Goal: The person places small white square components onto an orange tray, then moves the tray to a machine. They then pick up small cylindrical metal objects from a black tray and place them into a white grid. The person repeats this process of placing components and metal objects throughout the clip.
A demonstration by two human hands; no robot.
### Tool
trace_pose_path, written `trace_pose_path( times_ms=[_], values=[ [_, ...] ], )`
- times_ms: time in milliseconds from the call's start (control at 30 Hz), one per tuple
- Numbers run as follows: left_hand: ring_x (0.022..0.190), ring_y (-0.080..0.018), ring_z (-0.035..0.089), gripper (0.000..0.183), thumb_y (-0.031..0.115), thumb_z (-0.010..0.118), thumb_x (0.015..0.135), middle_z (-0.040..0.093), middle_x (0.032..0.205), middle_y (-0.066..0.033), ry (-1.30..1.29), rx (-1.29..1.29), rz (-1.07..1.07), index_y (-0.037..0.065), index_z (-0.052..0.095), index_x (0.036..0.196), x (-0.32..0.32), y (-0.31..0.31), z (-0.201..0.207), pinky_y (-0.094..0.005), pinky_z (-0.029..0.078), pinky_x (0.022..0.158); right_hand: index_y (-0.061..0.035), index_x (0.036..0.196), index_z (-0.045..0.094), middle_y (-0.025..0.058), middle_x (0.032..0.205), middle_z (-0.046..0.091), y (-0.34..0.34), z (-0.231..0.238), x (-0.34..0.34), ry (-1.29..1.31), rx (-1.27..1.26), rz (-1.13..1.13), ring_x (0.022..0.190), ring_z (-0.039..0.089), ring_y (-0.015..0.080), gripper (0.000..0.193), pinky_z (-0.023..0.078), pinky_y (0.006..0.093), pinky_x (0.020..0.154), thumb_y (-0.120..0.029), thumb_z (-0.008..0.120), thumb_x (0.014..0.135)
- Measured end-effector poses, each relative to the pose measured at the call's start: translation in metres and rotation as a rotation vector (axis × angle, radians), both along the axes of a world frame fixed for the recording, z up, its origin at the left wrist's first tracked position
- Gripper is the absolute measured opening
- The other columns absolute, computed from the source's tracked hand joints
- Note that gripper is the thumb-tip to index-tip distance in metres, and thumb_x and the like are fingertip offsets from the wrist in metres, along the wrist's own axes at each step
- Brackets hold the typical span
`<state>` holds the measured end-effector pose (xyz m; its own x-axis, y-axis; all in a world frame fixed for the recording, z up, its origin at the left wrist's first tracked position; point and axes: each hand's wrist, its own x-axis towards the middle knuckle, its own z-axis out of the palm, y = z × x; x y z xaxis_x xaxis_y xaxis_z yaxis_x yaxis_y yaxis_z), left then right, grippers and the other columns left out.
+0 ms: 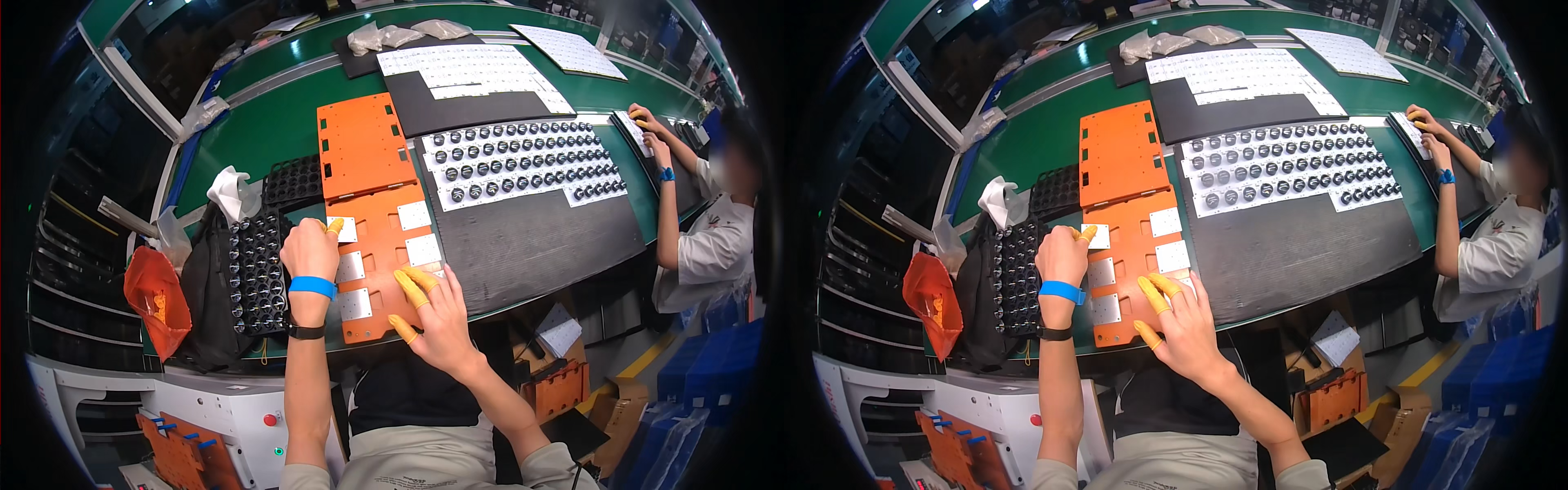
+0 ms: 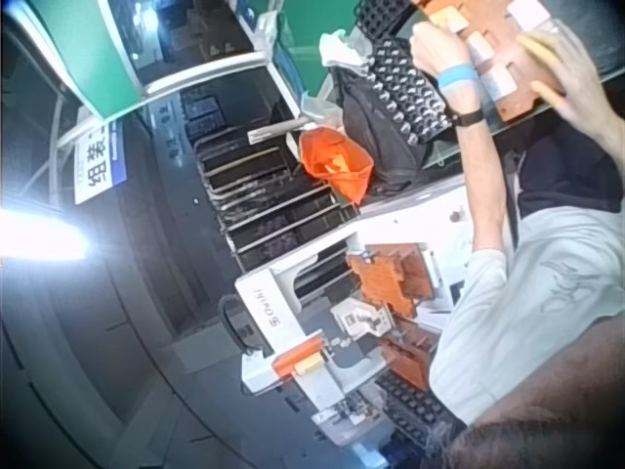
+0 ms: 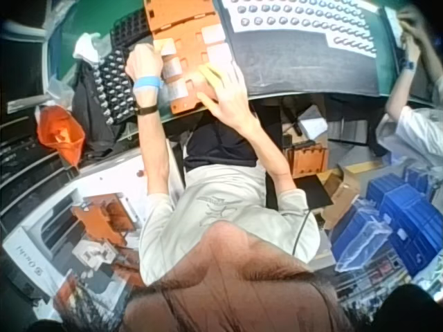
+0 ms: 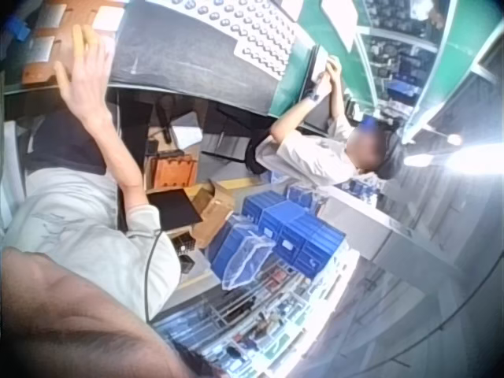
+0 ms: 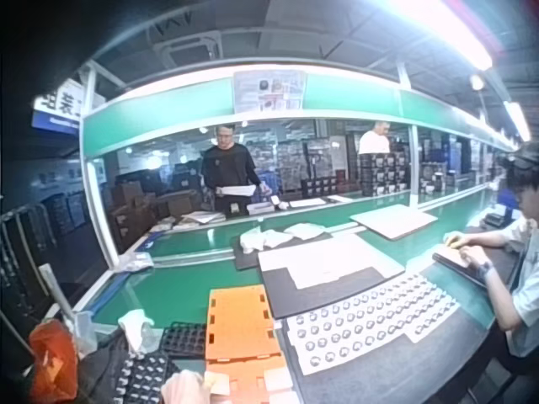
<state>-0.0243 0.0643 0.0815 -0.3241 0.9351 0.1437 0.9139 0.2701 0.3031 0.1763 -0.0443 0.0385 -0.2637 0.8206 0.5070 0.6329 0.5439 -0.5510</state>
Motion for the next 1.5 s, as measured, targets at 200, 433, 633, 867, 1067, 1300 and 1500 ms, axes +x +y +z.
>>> trace_pose_path(
  times_ms=[200,433,633,867,1067,1300,1500],
  values=[
    [0.084,-0.0411,0.070,0.028,0.025,0.068,0.088,0.071,0.086,-0.0247,0.022,-0.016,-0.003,-0.002,0.073,0.089,0.001,0.001,-0.002,-0.0487,0.054,0.074,-0.0008,0.134,0.056,0.0137,0.128,0.057,0.000,-0.001,0.000,0.010,-0.005,-0.002,0.122,0.052,0.0296,0.059,0.027,0.0543,0.117,-0.022,0.076,0.083],
    [0.084,-0.0405,0.070,0.017,0.015,0.066,0.085,0.071,0.087,-0.0241,0.025,0.000,0.016,-0.001,0.073,0.085,0.004,0.000,-0.003,-0.0488,0.056,0.076,-0.0008,0.133,0.058,0.0133,0.126,0.057,0.000,0.001,0.000,0.017,0.000,-0.003,0.120,0.053,0.0291,0.058,0.029,0.0540,0.116,-0.021,0.076,0.082],
    [0.083,-0.0402,0.070,0.018,0.016,0.067,0.085,0.071,0.087,-0.0236,0.019,0.001,0.014,0.000,0.074,0.089,0.004,-0.002,-0.002,-0.0486,0.056,0.076,-0.0003,0.132,0.058,0.0134,0.124,0.057,0.001,0.001,-0.001,0.035,0.001,-0.001,0.119,0.054,0.0295,0.057,0.030,0.0539,0.116,-0.019,0.076,0.081],
    [0.083,-0.0405,0.070,0.021,0.019,0.068,0.086,0.071,0.086,-0.0236,-0.005,-0.015,0.034,0.000,0.074,0.089,0.007,-0.005,-0.008,-0.0490,0.056,0.075,-0.0002,0.131,0.059,0.0134,0.123,0.058,0.001,0.001,-0.001,0.046,0.006,-0.001,0.118,0.054,0.0294,0.057,0.030,0.0539,0.116,-0.019,0.076,0.081],
    [0.084,-0.0411,0.070,0.021,0.018,0.066,0.087,0.071,0.085,-0.0239,0.040,0.000,0.053,-0.002,0.072,0.082,0.010,-0.006,-0.017,-0.0491,0.056,0.073,-0.0002,0.131,0.059,0.0134,0.122,0.059,0.000,-0.001,-0.001,0.059,0.010,0.007,0.117,0.055,0.0292,0.056,0.030,0.0539,0.116,-0.019,0.076,0.081],
    [0.077,-0.0377,0.071,0.016,0.010,0.062,0.087,0.070,0.087,-0.0202,0.186,0.029,0.012,0.000,0.072,0.080,0.017,-0.009,-0.031,-0.0450,0.057,0.069,-0.0016,0.130,0.061,0.0136,0.122,0.059,0.000,0.002,-0.002,0.089,0.000,0.007,0.115,0.056,0.0299,0.054,0.031,0.0538,0.115,-0.018,0.076,0.081],
    [0.076,-0.0375,0.071,0.016,0.012,0.063,0.087,0.070,0.087,-0.0195,0.214,0.053,0.030,-0.001,0.071,0.080,0.019,-0.008,-0.038,-0.0442,0.057,0.067,-0.0020,0.128,0.062,0.0134,0.122,0.059,0.000,0.001,-0.001,0.100,0.009,0.007,0.114,0.056,0.0302,0.052,0.031,0.0539,0.115,-0.017,0.076,0.080]
  ],
)
